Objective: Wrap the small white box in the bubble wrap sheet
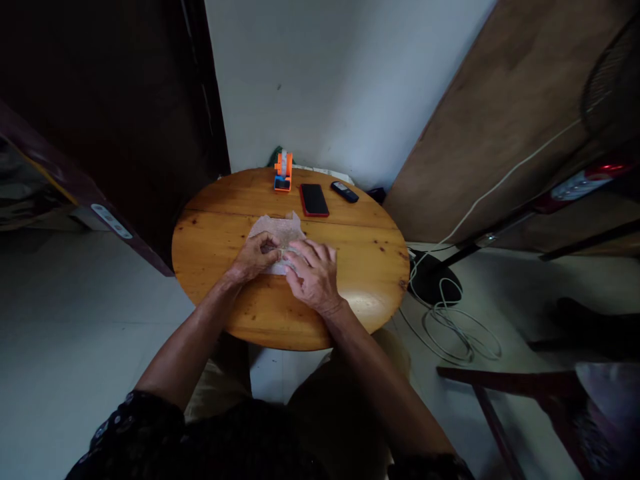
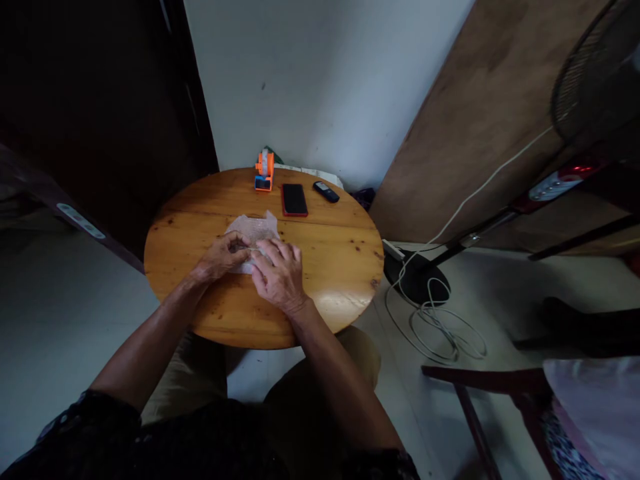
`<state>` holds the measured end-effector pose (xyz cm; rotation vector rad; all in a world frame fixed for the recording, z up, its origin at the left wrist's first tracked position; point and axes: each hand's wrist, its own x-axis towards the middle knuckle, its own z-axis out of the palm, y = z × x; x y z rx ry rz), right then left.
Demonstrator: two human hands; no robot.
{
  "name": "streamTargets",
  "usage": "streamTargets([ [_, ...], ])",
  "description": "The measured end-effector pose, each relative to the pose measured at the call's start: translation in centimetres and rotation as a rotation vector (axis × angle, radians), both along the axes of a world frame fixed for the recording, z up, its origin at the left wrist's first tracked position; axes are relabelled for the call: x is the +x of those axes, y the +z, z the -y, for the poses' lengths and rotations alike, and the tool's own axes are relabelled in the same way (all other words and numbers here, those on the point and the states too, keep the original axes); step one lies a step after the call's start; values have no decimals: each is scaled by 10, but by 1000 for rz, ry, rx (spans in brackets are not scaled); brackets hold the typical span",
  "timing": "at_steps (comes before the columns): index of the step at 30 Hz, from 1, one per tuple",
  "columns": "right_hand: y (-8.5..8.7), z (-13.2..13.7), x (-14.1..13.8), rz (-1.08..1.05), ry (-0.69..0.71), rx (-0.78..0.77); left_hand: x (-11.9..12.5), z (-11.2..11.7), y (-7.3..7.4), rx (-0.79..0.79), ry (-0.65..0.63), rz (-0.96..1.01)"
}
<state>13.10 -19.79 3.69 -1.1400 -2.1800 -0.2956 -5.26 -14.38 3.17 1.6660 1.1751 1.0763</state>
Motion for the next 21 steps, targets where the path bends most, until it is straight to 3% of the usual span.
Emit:
streamTargets([
  [6,-7,-3,-7,99,39,-76,0,1,3,8,17,-92],
  [11,-6,-2,-9,156,-12,-129,-21,4,14,-30,28,-215],
  [15,-3,0,-13,211,-37,-155,-40,4,19,-40,120,-435],
  [21,-2,-1,-19,241,-84,-160,-41,5,11,-50,252,-697],
])
